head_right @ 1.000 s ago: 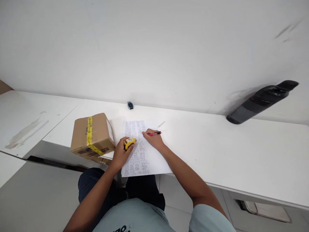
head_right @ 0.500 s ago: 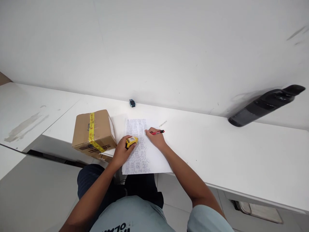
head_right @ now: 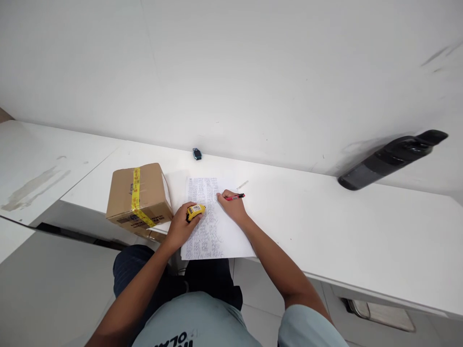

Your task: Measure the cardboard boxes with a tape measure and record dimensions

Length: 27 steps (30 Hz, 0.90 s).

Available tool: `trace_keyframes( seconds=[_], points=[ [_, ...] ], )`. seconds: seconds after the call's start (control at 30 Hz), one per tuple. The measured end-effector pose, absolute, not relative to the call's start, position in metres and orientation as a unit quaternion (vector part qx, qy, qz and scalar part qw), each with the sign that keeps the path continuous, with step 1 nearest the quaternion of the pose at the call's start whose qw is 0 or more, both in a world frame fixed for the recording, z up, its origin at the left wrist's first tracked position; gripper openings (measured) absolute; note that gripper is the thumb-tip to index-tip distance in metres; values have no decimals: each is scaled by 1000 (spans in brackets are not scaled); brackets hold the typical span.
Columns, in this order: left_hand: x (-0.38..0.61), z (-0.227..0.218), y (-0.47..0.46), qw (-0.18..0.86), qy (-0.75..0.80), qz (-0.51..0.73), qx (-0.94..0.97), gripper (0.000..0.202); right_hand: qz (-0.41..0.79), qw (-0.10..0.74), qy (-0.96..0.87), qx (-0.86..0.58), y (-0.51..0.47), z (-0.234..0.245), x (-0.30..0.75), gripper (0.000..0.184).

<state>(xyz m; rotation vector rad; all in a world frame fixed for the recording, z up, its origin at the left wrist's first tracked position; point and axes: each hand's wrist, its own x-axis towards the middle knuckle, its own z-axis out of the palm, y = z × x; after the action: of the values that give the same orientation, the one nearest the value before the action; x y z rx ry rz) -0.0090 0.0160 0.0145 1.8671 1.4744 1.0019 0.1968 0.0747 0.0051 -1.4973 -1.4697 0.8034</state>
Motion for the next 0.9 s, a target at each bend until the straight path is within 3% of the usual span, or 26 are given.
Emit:
trace_keyframes(
  seconds=[0.47, 0.67, 0.8, 0.9],
  points=[
    [-12, 16, 15, 285, 546, 376, 693, 32, 296, 428, -605, -602, 72, 4, 201, 36],
    [-14, 13, 12, 279, 517, 371, 720, 32, 101, 357, -681, -631, 74, -1, 209, 37],
    [-18, 19, -1, 349, 496, 372, 703, 41, 99, 303, -719, -618, 70, 9, 207, 54],
    [-25, 30, -18, 440, 484, 410, 635, 45, 149, 311, -798, -495, 41, 29, 195, 53]
  ],
)
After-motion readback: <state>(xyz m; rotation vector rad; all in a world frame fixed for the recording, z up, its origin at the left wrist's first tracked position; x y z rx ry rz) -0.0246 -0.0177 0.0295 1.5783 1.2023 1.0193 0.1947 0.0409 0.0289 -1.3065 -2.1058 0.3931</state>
